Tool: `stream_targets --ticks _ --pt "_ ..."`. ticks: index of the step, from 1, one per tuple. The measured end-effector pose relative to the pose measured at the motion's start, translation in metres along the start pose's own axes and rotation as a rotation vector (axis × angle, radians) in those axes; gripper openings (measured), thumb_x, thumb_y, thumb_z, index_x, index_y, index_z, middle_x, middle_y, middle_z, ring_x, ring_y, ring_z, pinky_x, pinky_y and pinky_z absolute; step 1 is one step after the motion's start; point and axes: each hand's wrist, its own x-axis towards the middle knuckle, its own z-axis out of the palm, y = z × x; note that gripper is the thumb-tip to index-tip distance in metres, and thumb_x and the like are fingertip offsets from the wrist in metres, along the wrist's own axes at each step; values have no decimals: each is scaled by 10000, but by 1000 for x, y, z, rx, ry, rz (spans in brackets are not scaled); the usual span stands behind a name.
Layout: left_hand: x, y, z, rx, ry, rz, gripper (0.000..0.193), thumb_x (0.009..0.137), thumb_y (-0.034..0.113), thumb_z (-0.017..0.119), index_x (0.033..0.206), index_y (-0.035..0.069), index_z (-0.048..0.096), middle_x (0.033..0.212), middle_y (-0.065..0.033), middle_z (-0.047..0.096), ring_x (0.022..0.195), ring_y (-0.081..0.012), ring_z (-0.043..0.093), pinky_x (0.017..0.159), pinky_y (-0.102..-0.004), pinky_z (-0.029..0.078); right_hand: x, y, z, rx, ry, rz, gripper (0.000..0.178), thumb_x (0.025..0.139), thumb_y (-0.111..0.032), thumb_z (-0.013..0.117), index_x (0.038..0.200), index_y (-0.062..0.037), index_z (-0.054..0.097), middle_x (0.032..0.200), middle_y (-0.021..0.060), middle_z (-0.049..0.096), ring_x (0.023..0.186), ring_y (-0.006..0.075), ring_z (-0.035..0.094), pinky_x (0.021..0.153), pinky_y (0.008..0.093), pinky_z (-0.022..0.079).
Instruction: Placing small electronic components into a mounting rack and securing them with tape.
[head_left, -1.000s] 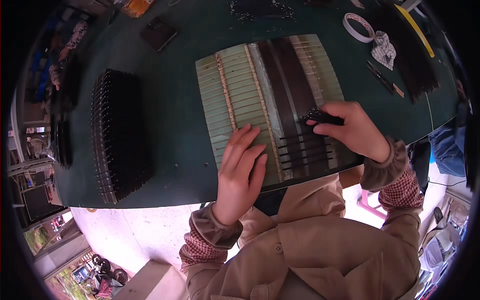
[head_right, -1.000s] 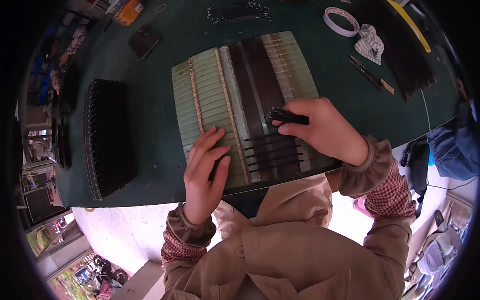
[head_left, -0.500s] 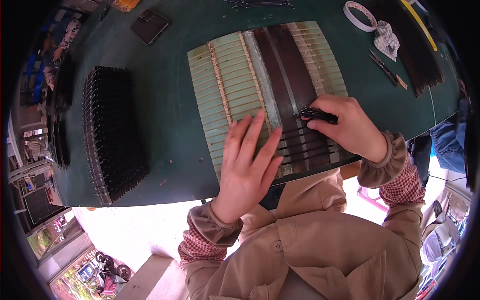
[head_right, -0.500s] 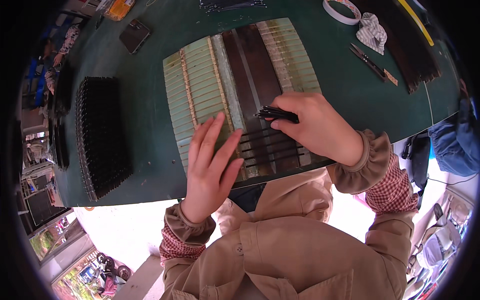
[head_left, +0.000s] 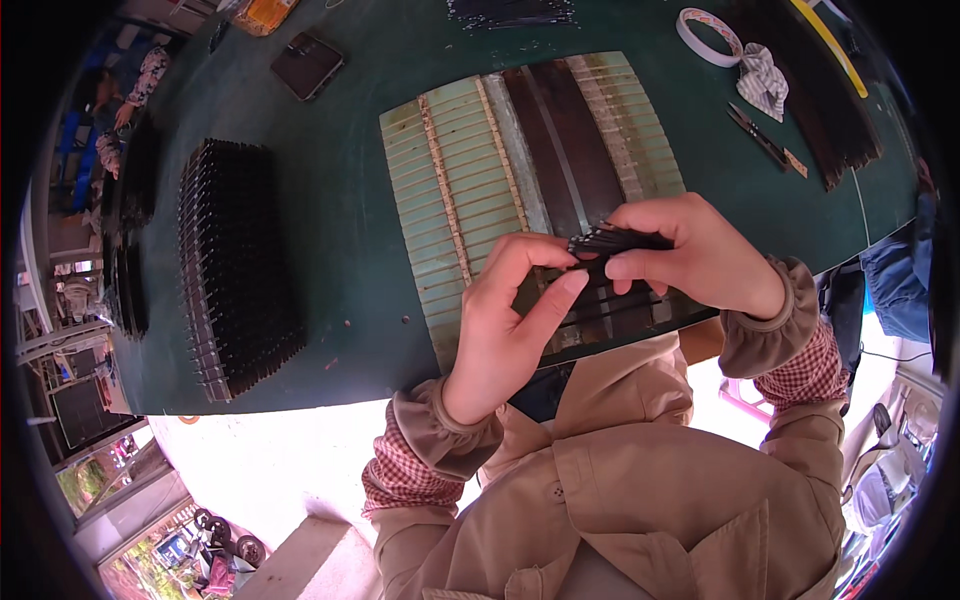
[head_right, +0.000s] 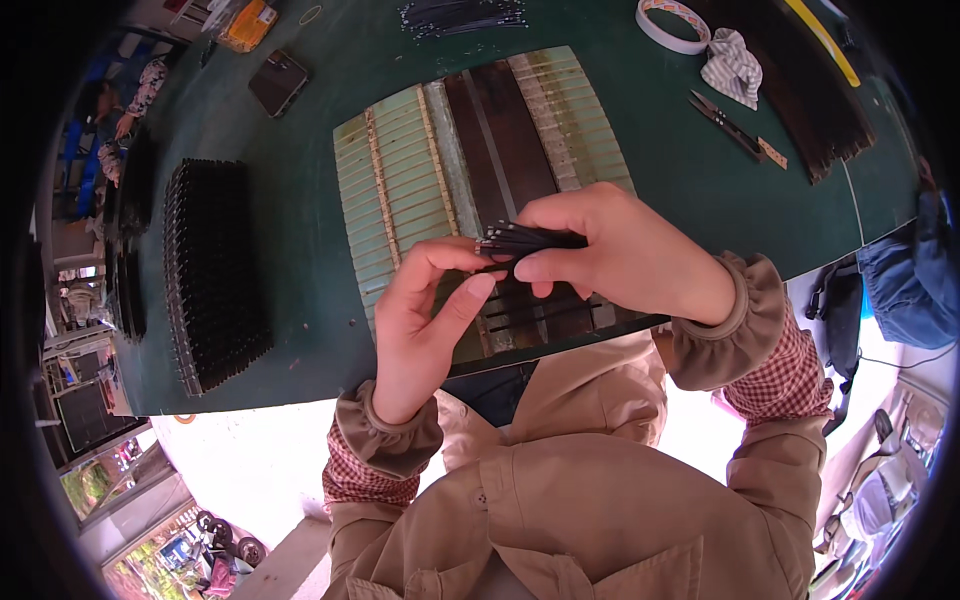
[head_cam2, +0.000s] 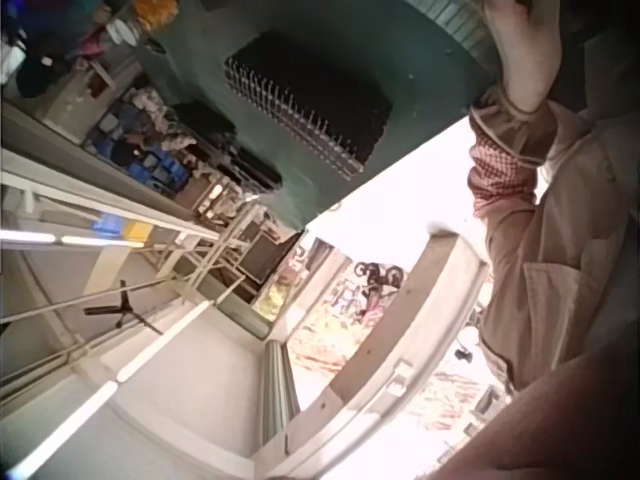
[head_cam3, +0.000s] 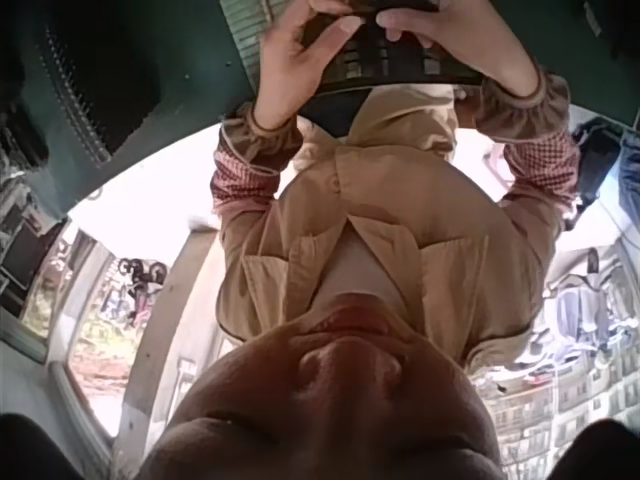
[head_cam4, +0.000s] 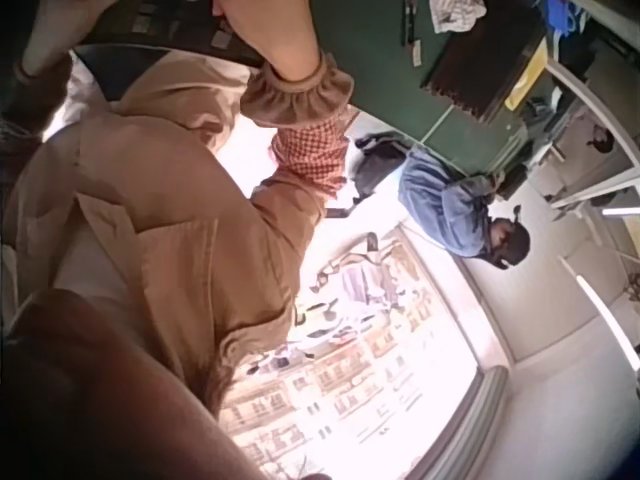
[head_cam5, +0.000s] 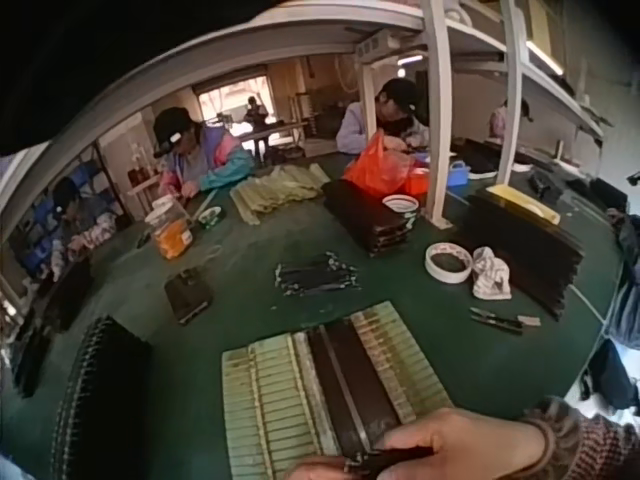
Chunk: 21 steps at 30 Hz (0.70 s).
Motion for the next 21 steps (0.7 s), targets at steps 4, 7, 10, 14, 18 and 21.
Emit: stream_targets --ticks 4,7,10,14,18,21 --pt "1 -4 -2 -58 37 8 138 837 -20 675 938 8 585 965 -105 606 908 -231 596 799 -300 480 6 7 -2 -14 -22 -26 118 869 -73 673 915 33 651 757 4 630 576 42 483 517 195 390" --pt "-2 -4 -7 136 42 74 101 867 -49 628 952 -4 597 1041 -112 589 1003 -204 571 881 -289 448 9 24 -4 -86 49 -75 127 855 -75 690 899 37 649 757 8 612 598 58 494 540 209 399" --pt "-1 -6 -7 204 62 100 92 876 -62 611 950 -10 604 1071 -112 587 1050 -198 560 921 -292 433 11 31 0 -237 88 -374 146 837 -66 711 844 52 626 767 18 593 674 65 525 599 229 411" --pt "0 -8 -13 235 92 128 92 855 -61 628 931 -13 610 1057 -107 608 1061 -230 561 930 -324 433 12 20 -1 -258 70 -225 152 814 -48 728 843 59 624 769 37 565 732 68 535 647 246 418" --pt "0 -5 -16 462 87 221 109 832 -63 634 929 -16 623 1082 -114 633 1104 -281 557 962 -367 425 11 34 -5 -204 157 -165 175 813 -90 720 900 44 647 715 104 586 622 184 540 602 310 436" --pt "-1 -1 -16 585 123 253 126 817 -64 633 934 -17 631 1119 -120 644 1147 -317 546 991 -396 415 13 40 -3 -176 207 -206 173 807 -86 722 900 41 648 744 125 608 647 197 572 620 316 450"
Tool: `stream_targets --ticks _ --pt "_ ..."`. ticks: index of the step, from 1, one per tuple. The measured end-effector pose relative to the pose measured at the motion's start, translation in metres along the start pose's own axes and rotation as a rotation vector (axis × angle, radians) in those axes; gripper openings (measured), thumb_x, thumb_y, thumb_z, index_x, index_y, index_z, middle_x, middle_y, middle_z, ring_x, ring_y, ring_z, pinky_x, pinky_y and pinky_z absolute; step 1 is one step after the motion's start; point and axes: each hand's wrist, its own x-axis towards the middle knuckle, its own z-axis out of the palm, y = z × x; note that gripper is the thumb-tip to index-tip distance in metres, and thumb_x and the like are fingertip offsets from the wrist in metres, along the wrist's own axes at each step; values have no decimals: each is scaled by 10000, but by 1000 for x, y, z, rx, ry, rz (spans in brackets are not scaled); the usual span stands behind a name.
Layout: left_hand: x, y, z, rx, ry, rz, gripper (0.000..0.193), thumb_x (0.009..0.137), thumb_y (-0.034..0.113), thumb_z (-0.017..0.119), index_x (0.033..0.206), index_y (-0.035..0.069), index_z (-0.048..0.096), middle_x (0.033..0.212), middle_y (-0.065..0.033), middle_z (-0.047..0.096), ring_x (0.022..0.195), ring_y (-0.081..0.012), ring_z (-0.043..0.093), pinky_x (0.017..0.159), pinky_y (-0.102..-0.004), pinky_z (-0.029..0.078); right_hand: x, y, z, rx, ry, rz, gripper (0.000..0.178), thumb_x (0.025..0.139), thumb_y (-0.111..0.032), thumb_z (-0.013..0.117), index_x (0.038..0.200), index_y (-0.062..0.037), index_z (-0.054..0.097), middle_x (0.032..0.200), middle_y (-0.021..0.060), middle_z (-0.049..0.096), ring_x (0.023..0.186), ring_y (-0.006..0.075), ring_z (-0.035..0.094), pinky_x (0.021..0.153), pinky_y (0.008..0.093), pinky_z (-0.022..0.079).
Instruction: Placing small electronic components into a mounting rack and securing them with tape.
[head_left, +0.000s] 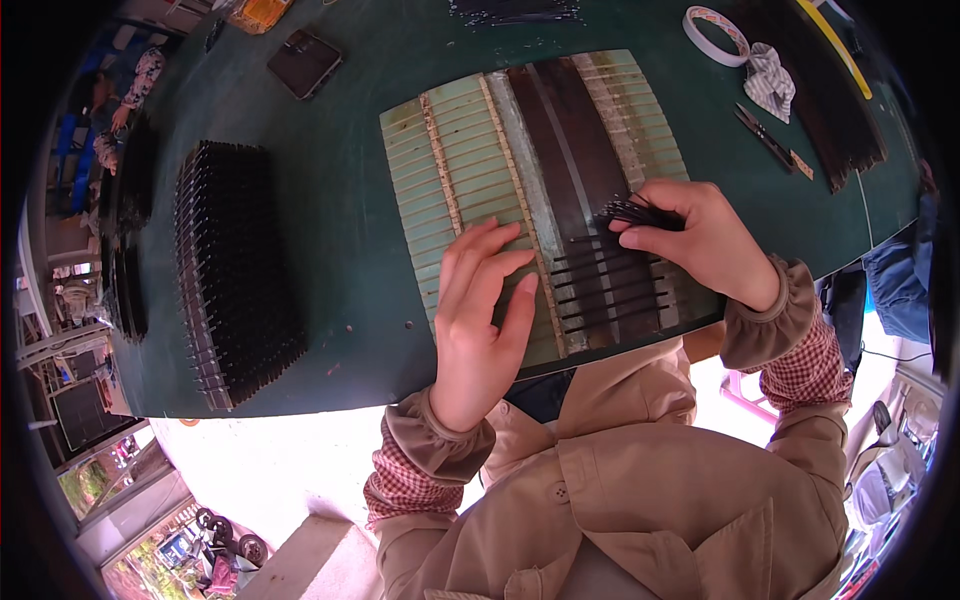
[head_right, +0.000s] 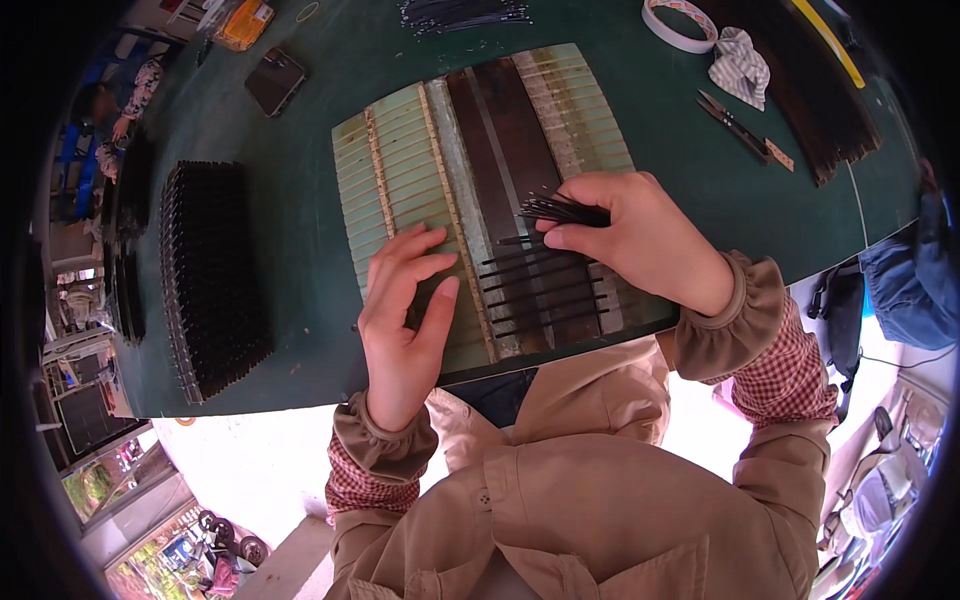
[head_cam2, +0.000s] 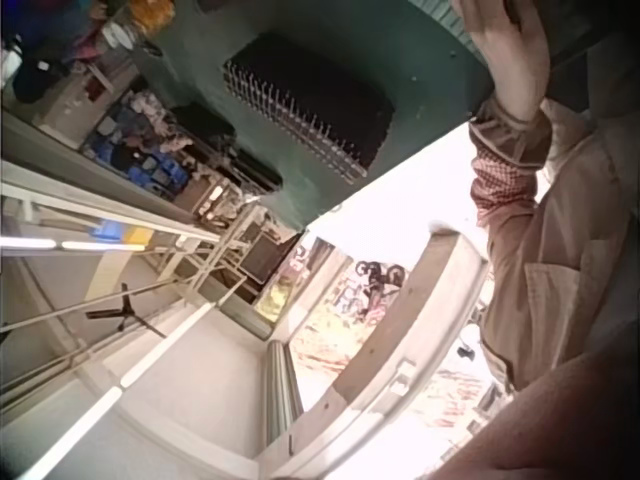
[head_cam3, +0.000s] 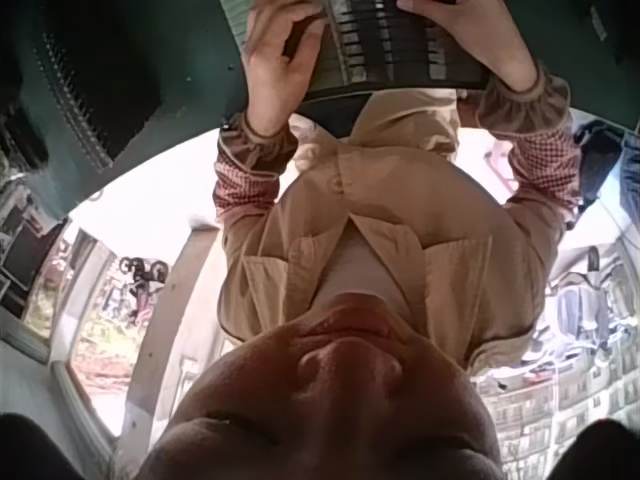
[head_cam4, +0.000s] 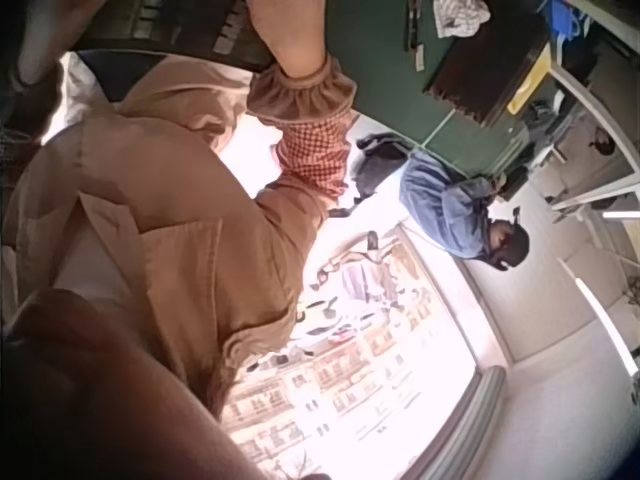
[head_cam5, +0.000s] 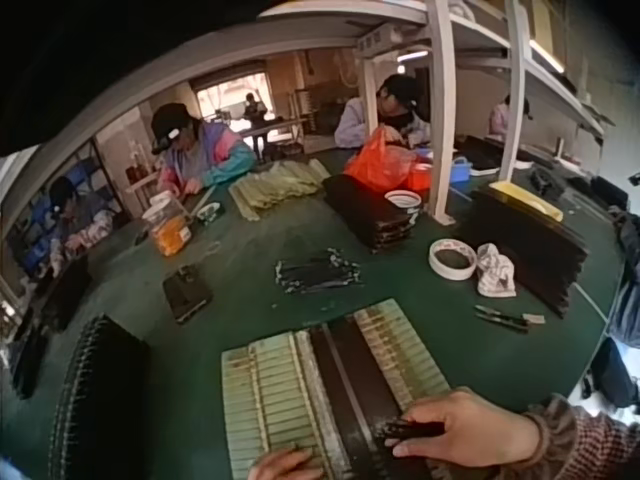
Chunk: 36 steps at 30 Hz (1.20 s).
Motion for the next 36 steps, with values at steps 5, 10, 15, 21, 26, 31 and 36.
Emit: stream_targets --ticks 5,10,15,21,26,31,36 --pt "-9 -6 -4 66 -17 25 167 812 -57 626 974 -18 639 1209 -152 614 1224 -340 510 1025 -421 396 2 -6 3 -61 37 -12 171 794 -72 721 891 42 640 789 152 632 683 238 609 638 320 471" --pt "-8 4 0 224 -143 130 257 816 -2 652 1072 -11 644 1334 -180 525 1279 -367 454 1048 -447 371 0 -2 10 -175 65 -39 152 784 -18 721 876 48 621 802 109 623 714 161 618 652 288 468" --pt "-8 6 3 415 -236 197 363 827 68 666 1182 8 622 1429 -191 429 1306 -387 411 1073 -466 337 -7 -7 15 -455 135 -144 179 775 -30 725 862 41 586 819 114 591 678 205 594 634 313 460" --pt "0 4 -3 57 -186 68 289 853 72 653 1132 5 619 1317 -175 524 1254 -373 456 1051 -444 360 -4 -11 -8 -201 157 -109 192 774 -44 734 836 40 573 790 94 564 675 185 573 649 312 455" --pt "14 -3 10 -374 -106 -94 180 851 27 653 1025 -5 620 1158 -146 609 1160 -361 522 981 -429 420 6 -27 0 -151 -58 -111 178 778 -33 732 846 47 587 790 79 572 718 161 586 680 297 463" --pt "11 -7 -6 19 -63 10 103 868 -24 609 970 -16 626 1204 -144 608 1210 -307 521 1025 -393 388 10 -11 -5 -19 -52 17 173 785 -21 724 891 58 612 809 95 624 742 154 608 697 285 477" --pt "2 -10 -8 41 -23 6 116 858 -28 609 972 -15 628 1204 -153 611 1211 -336 528 1014 -399 400 17 -3 -6 -138 -43 12 188 795 -24 715 926 68 617 827 124 660 734 163 622 701 280 485"
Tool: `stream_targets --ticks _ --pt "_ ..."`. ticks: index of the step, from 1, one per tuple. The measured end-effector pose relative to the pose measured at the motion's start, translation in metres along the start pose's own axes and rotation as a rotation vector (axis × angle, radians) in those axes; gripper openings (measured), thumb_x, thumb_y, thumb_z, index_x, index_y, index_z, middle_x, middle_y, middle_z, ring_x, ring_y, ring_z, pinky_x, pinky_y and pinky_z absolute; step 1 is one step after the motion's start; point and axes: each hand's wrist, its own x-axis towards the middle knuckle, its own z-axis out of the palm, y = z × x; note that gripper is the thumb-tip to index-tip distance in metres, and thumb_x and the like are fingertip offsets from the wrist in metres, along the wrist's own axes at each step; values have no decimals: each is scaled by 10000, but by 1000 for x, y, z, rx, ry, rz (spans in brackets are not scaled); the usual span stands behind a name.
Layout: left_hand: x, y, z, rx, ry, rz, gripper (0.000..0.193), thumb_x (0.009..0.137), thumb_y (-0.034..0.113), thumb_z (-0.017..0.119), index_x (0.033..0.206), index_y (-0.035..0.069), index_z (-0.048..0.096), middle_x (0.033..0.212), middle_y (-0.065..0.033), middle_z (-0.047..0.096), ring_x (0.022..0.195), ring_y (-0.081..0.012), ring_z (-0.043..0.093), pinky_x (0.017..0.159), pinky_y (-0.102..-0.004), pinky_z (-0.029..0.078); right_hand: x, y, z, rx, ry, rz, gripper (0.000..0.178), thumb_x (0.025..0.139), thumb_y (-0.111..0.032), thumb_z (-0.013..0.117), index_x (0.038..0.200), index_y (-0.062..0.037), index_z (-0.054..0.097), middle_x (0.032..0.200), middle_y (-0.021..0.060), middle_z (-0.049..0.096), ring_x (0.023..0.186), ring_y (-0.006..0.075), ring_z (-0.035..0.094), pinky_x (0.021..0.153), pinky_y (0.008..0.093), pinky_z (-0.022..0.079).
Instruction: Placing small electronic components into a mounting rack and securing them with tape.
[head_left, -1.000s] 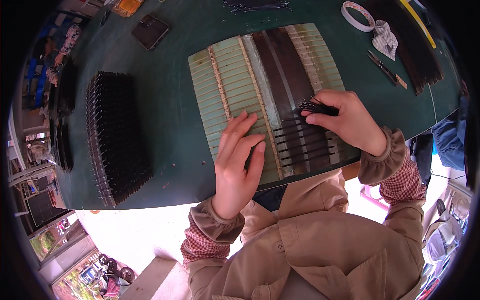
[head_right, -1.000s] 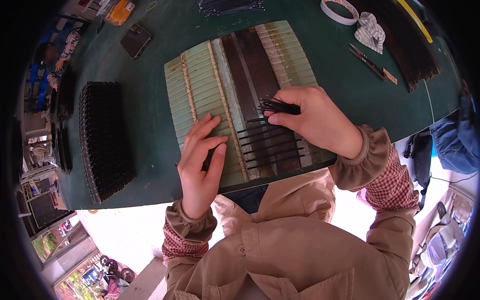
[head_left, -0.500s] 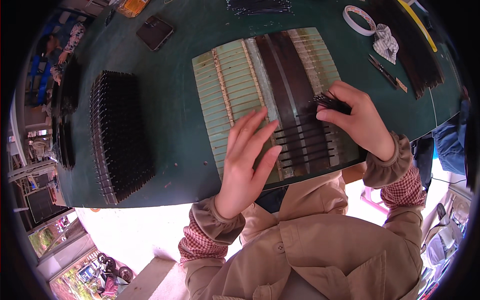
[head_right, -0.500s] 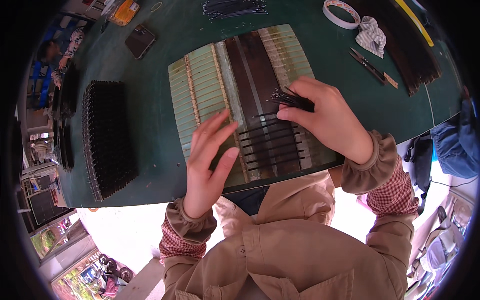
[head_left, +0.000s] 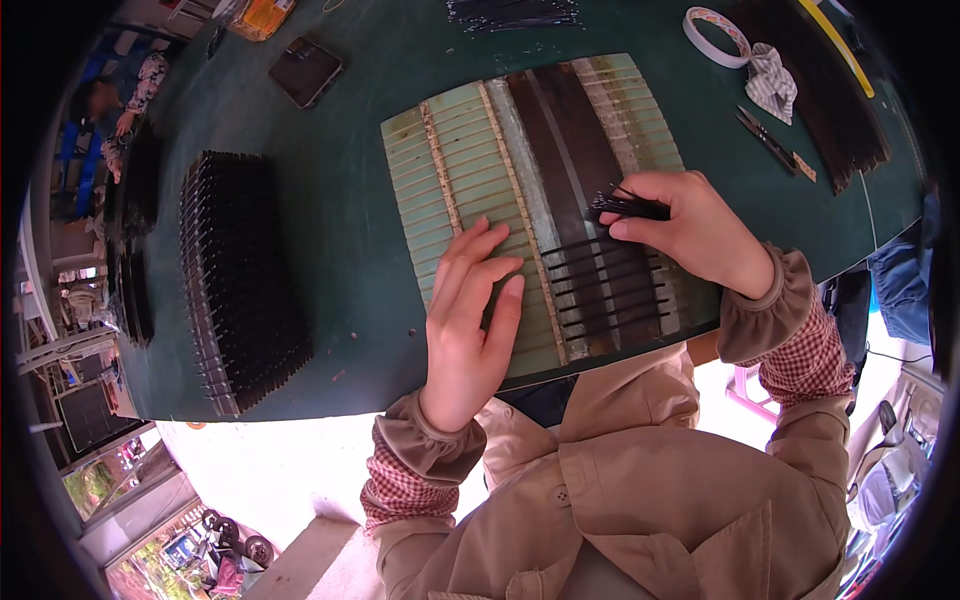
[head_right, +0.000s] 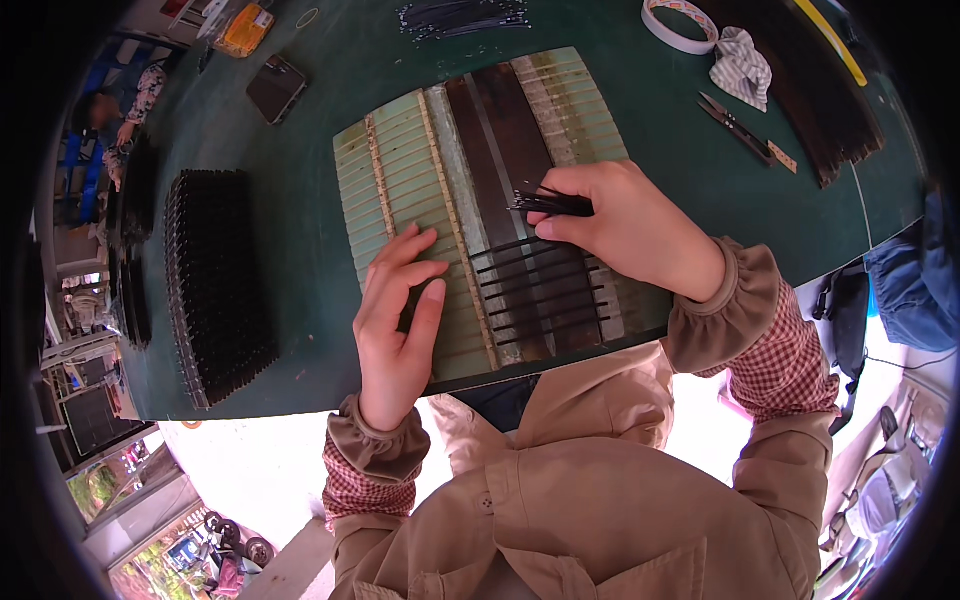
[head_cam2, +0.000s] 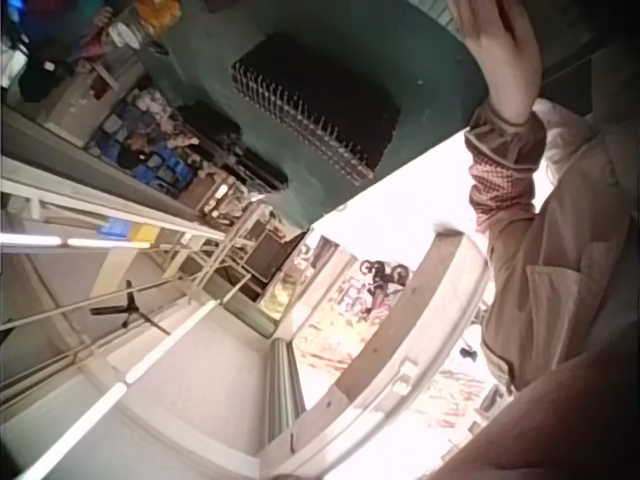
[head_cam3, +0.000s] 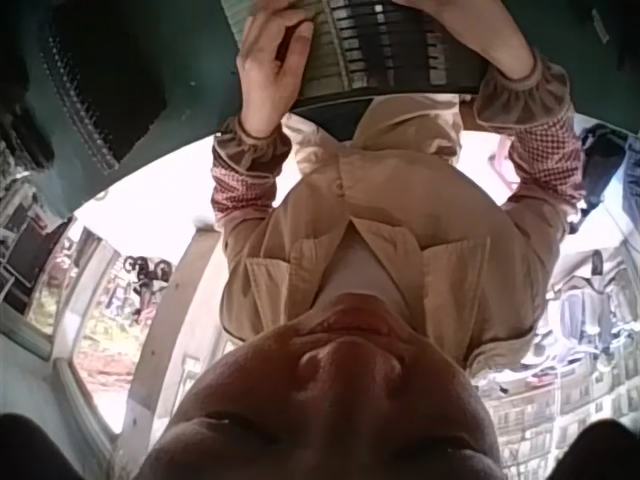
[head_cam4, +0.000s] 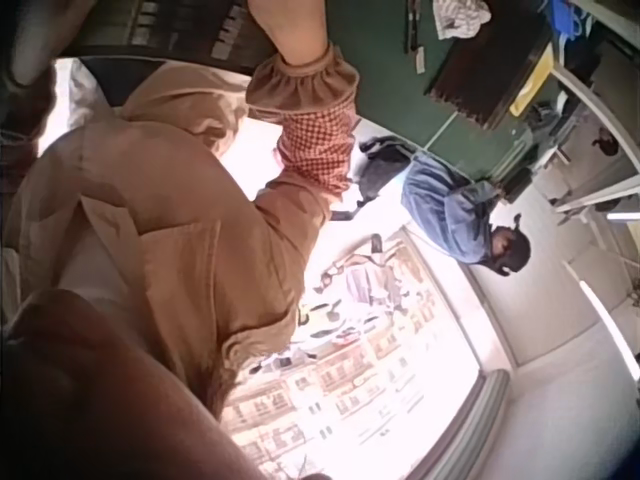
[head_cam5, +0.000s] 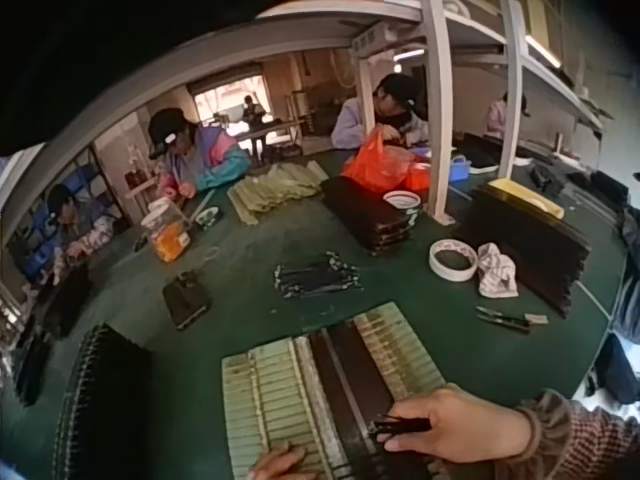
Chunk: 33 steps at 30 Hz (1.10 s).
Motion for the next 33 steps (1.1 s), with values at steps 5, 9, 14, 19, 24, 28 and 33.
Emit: stream_targets --ticks 5,9,14,19,24,28,33 --pt "-2 -1 0 27 -20 34 135 852 -20 616 986 -15 629 1222 -158 603 1235 -355 510 1023 -414 394 -1 1 -1 -46 7 -17 182 802 -24 706 937 64 621 836 135 662 725 177 622 699 284 484" --pt "0 1 1 75 -69 70 220 840 1 634 1060 -15 630 1271 -172 564 1255 -372 478 1034 -442 390 -2 2 3 -86 51 -70 177 794 -42 704 915 49 613 817 149 640 711 255 604 664 325 477" --pt "3 14 8 311 -186 169 344 830 36 658 1168 -8 611 1342 -183 509 1285 -388 430 1051 -470 371 -4 -2 10 -137 106 -151 171 783 -66 701 885 29 603 792 168 611 691 360 580 618 379 467" --pt "0 12 8 316 -203 179 389 832 73 676 1206 -3 600 1373 -175 495 1284 -377 428 1062 -454 354 -9 -4 10 -342 221 -168 152 797 -87 685 875 14 603 788 141 608 701 356 573 617 387 464" --pt "7 9 4 14 -95 53 303 859 62 660 1150 -7 612 1303 -160 544 1253 -321 468 1052 -423 370 -6 1 -15 -17 115 -114 142 826 -84 688 905 11 617 758 58 609 634 173 548 561 299 427" --pt "20 15 12 -399 -79 -161 209 852 74 687 1030 -9 614 1106 -158 607 1121 -298 544 931 -364 445 1 -39 -15 221 -163 79 133 843 -94 679 888 16 620 702 23 588 601 78 509 538 251 405" --pt "21 12 14 -771 -68 -356 79 870 13 641 927 -12 593 1030 -115 618 1087 -248 554 923 -336 433 4 -35 -10 295 -188 119 139 838 -104 689 869 17 626 671 11 575 577 41 466 530 217 380"
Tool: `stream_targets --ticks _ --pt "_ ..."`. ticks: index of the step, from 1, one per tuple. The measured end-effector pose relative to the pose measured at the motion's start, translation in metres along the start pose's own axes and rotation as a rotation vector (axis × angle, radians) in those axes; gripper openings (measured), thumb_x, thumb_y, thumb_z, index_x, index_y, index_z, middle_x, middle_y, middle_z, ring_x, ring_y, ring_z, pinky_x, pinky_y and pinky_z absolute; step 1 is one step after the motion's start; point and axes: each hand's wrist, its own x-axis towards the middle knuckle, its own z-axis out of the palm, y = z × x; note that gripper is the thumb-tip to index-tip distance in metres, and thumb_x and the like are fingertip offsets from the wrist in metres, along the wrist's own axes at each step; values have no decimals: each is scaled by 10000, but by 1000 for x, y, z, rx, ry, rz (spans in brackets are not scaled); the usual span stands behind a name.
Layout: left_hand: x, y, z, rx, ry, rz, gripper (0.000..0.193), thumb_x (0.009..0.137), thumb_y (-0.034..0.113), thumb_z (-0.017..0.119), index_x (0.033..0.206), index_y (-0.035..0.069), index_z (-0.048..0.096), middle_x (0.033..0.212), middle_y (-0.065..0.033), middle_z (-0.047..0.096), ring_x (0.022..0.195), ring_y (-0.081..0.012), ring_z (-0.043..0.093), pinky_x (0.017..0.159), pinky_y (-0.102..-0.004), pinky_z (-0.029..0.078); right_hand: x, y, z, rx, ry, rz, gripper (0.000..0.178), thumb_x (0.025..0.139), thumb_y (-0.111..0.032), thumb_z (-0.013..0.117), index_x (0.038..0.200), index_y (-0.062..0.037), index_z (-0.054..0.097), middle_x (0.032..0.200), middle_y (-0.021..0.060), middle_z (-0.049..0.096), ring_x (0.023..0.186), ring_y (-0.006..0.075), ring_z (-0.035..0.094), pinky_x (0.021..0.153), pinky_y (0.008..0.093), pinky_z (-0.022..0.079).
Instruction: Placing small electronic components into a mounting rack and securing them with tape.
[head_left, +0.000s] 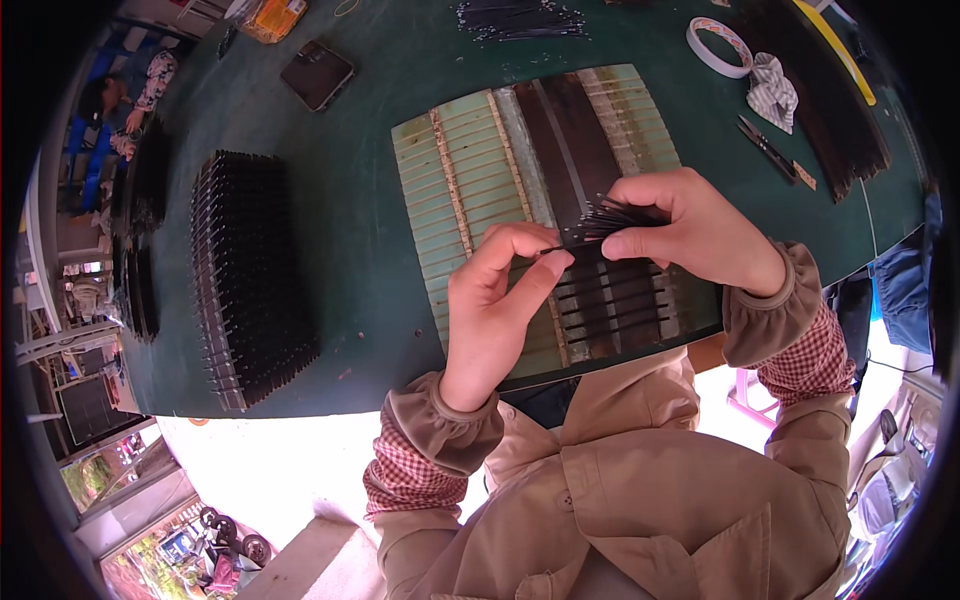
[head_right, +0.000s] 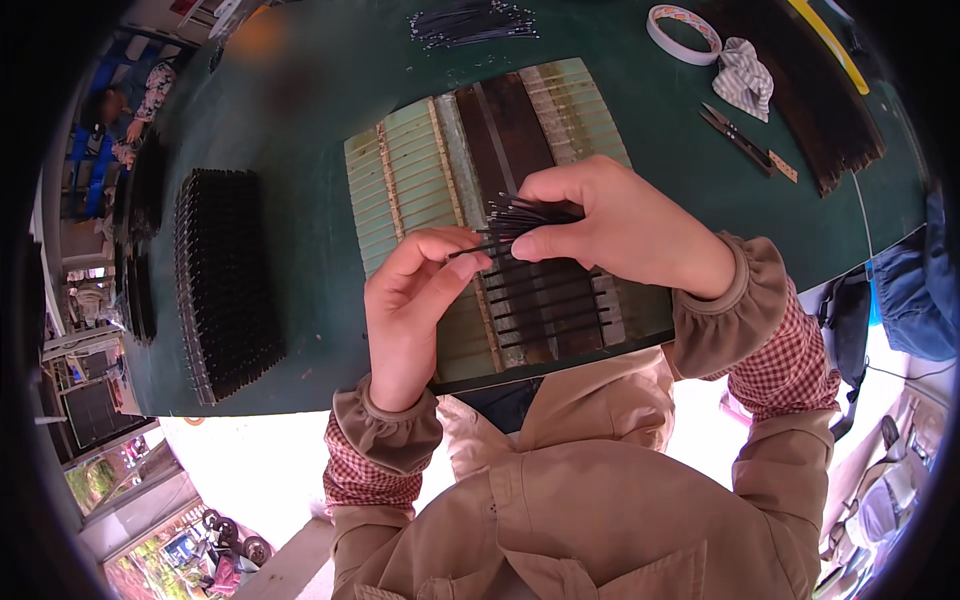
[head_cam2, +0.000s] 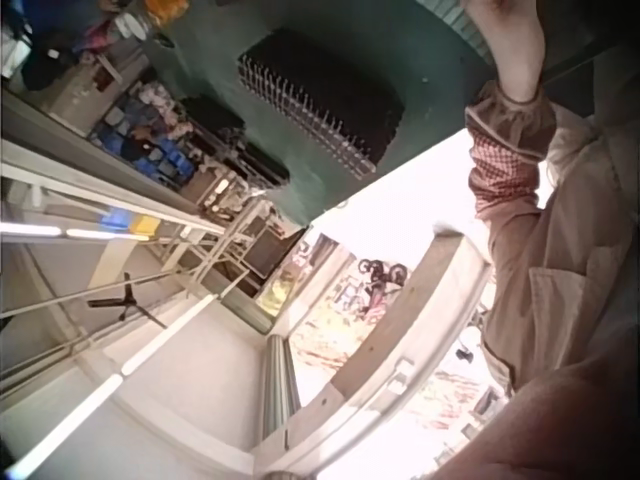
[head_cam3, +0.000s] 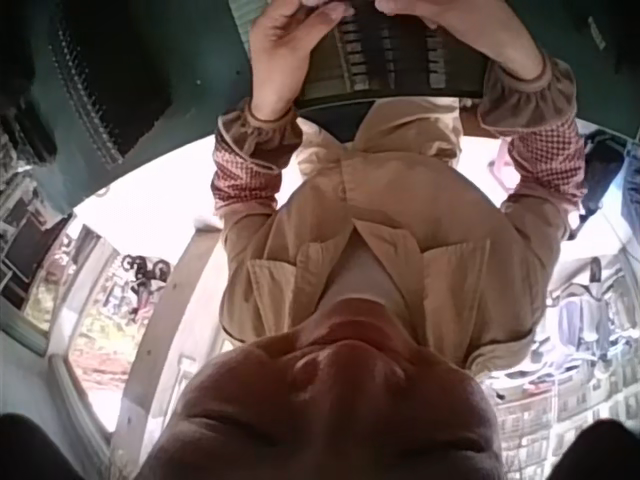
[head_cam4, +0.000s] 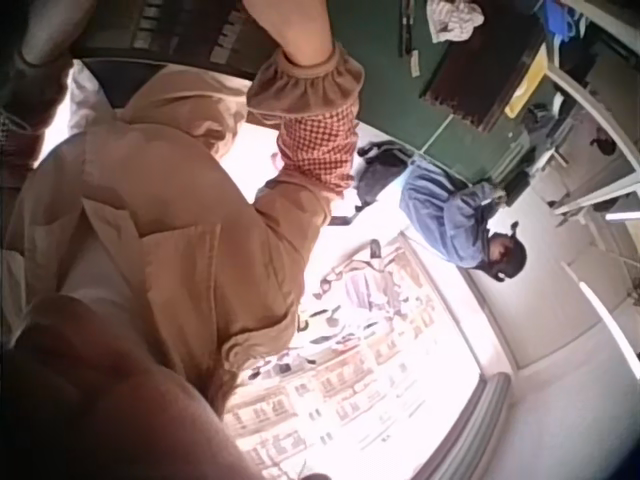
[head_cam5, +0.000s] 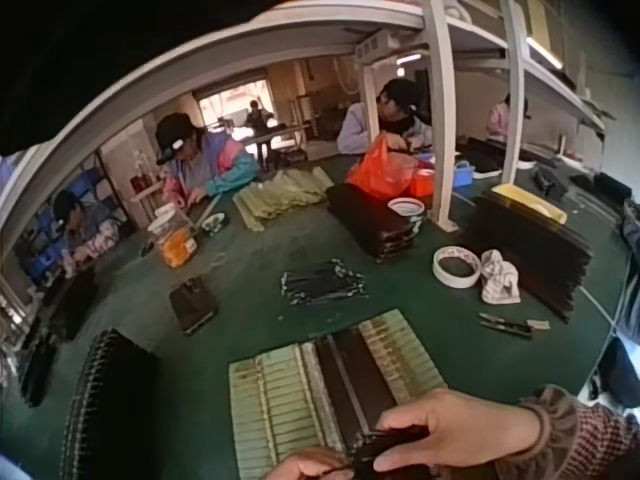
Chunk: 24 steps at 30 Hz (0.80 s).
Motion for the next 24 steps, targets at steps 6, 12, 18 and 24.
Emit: stream_targets --ticks 6,12,18,24 --pt "-2 -5 -10 588 91 325 60 860 -57 598 900 -13 587 1050 -96 632 1119 -273 546 960 -363 422 6 26 -11 -60 119 -43 154 835 -88 700 894 29 619 690 8 568 600 54 463 557 224 395" --pt "-2 -3 -18 787 107 378 114 808 -51 652 878 6 584 1071 -114 608 1151 -317 510 965 -386 408 14 33 -8 -169 240 -247 199 823 -71 719 922 45 590 760 7 558 670 94 481 631 250 420" --pt "9 -8 -15 953 73 425 212 742 -71 693 872 26 556 1143 -133 507 1154 -354 450 939 -417 405 22 35 0 -363 211 -321 228 781 -49 720 921 45 567 809 74 549 719 164 515 690 286 442" --pt "7 -9 -17 884 97 391 201 741 -71 694 857 21 558 1137 -126 492 1140 -338 453 940 -407 400 22 32 0 -358 208 -245 251 759 -41 721 931 42 557 845 107 551 747 206 524 723 307 449"
